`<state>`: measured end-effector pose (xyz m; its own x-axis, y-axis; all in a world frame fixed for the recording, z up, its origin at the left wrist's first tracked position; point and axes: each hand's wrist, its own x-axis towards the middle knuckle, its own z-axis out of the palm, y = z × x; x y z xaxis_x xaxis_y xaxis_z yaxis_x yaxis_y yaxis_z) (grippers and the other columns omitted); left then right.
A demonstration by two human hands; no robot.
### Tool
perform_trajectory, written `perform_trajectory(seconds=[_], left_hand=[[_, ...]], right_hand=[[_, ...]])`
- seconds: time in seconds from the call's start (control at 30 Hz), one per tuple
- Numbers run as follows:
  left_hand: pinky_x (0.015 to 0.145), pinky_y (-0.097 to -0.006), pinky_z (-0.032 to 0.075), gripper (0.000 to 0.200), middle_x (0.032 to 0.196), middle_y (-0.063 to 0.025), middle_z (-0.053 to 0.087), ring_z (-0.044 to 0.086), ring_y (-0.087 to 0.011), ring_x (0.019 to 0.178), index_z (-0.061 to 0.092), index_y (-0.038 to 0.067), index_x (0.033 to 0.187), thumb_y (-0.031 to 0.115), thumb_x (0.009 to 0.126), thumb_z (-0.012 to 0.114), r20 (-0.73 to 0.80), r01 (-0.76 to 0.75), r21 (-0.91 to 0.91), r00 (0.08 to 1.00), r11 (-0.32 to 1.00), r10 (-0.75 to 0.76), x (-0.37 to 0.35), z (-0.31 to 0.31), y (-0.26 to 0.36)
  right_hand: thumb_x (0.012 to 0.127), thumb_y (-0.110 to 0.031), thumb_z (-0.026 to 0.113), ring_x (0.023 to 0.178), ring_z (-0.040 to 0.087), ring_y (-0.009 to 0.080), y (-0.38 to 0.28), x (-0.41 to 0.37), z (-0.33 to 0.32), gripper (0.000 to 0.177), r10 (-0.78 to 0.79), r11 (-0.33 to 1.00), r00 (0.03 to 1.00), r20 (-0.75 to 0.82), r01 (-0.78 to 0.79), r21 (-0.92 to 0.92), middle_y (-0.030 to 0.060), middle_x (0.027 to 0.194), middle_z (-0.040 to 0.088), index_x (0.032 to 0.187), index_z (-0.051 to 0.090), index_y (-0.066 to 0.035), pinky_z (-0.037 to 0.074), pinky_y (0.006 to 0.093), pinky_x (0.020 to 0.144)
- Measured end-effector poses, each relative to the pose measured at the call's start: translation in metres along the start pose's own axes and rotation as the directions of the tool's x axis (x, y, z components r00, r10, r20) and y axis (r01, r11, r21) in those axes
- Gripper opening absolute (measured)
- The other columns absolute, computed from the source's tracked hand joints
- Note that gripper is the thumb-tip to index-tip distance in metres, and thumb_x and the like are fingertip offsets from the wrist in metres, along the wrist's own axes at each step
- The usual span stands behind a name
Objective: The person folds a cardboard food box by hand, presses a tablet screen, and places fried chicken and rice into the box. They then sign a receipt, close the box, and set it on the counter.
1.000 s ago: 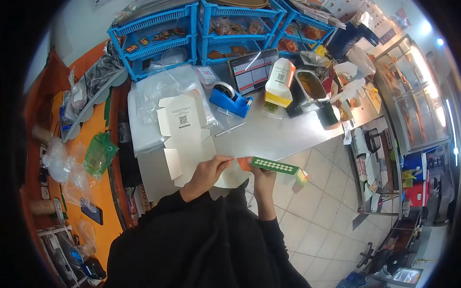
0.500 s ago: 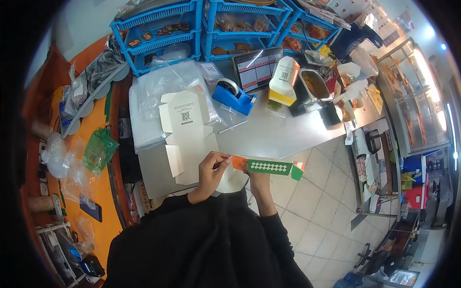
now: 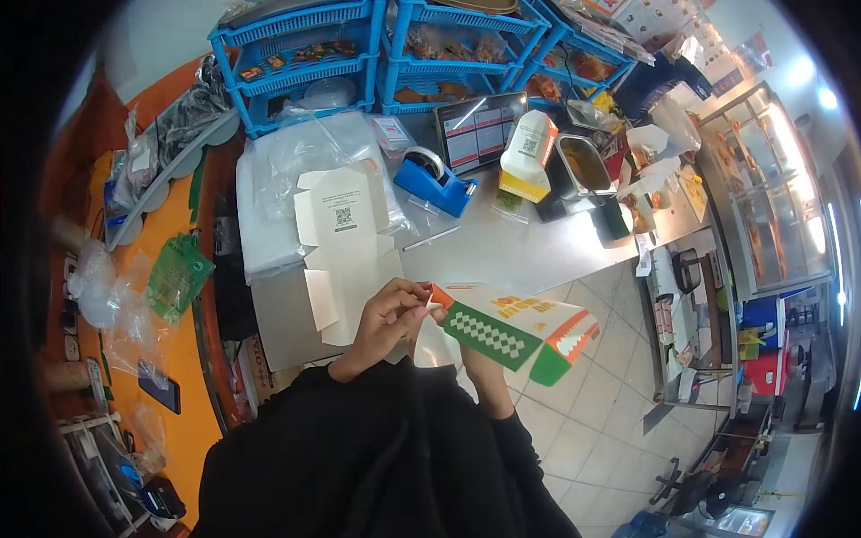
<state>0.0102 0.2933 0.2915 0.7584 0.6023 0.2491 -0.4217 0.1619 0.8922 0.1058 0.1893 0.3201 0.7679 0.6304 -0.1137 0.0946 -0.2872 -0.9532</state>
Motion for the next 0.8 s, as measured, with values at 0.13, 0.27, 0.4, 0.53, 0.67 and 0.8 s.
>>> perform_trajectory(seconds=[0.13, 0.27, 0.4, 0.53, 0.67, 0.8], left_hand=[[0.079, -0.0274, 0.038, 0.004, 0.093, -0.0058, 0.047, 0.046, -0.0171, 0.095, 0.056, 0.003, 0.075, 0.006, 0.073, 0.056, 0.156, -0.094, 0.175, 0.985, 0.98, 0.066, 0.009, -0.007, 0.003], [0.081, -0.0286, 0.039, 0.015, 0.105, -0.0085, 0.041, 0.043, -0.0174, 0.101, 0.051, 0.003, 0.085, 0.0, 0.072, 0.057, 0.243, 0.019, 0.046, 0.969, 0.999, -0.03, 0.015, -0.007, -0.006], [0.075, -0.0243, 0.041, 0.029, 0.108, -0.0081, 0.044, 0.047, -0.0121, 0.093, 0.047, 0.003, 0.1, 0.008, 0.074, 0.058, 0.108, 0.178, -0.221, 0.982, 0.959, -0.157, 0.013, 0.0, -0.01], [0.074, -0.0231, 0.042, 0.039, 0.104, -0.0082, 0.047, 0.048, -0.0104, 0.091, 0.041, 0.003, 0.112, 0.006, 0.076, 0.054, 0.087, 0.236, -0.07, 0.969, 0.969, -0.23, 0.013, 0.002, -0.025], [0.082, -0.0248, 0.038, 0.038, 0.109, -0.0062, 0.044, 0.045, -0.0129, 0.097, 0.04, 0.001, 0.111, 0.004, 0.076, 0.053, 0.05, 0.355, -0.178, 0.935, 0.918, -0.352, 0.021, -0.005, -0.035], [0.09, -0.0304, 0.031, 0.048, 0.115, -0.0083, 0.041, 0.041, -0.0183, 0.104, 0.036, 0.002, 0.116, 0.011, 0.073, 0.056, 0.356, 0.122, 0.2, 0.915, 0.972, -0.188, 0.031, -0.014, -0.032]], right_hand=[[0.068, -0.018, 0.065, 0.067, 0.047, 0.0091, -0.006, -0.002, 0.001, 0.022, -0.006, 0.987, 0.998, 0.055, -0.003, 0.159, 0.001, 0.07, 0.052, 0.08, 0.054, -0.003, 0.039, 0.0216, 0.059], [0.074, -0.014, 0.057, 0.077, 0.051, 0.0137, 0.026, 0.013, 0.0, 0.021, 0.028, 0.809, 0.947, 0.319, -0.209, 0.549, 0.0034, 0.087, 0.053, 0.091, 0.05, -0.004, 0.043, 0.0253, 0.067], [0.074, -0.007, 0.056, 0.073, 0.051, 0.011, 0.028, 0.022, 0.006, 0.016, 0.128, 0.612, 0.914, 0.385, -0.378, 0.695, 0.0033, 0.085, 0.054, 0.089, 0.051, -0.003, 0.041, 0.022, 0.063], [0.08, -0.011, 0.047, 0.08, 0.051, 0.012, 0.021, 0.016, 0.012, 0.014, -0.112, 0.989, 0.981, 0.156, 0.095, 0.11, 0.0054, 0.085, 0.055, 0.086, 0.055, -0.001, 0.04, 0.0235, 0.07], [0.077, -0.006, 0.049, 0.081, 0.052, 0.0131, 0.025, 0.021, 0.007, 0.02, -0.127, 0.928, 0.96, 0.25, 0.025, 0.372, 0.0071, 0.088, 0.055, 0.096, 0.05, 0.001, 0.04, 0.025, 0.073], [0.078, -0.009, 0.048, 0.084, 0.055, 0.0176, 0.031, 0.025, 0.006, 0.017, -0.145, 0.988, 0.988, 0.059, 0.141, 0.061, 0.0134, 0.088, 0.056, 0.09, 0.049, 0.003, 0.043, 0.0264, 0.066]])
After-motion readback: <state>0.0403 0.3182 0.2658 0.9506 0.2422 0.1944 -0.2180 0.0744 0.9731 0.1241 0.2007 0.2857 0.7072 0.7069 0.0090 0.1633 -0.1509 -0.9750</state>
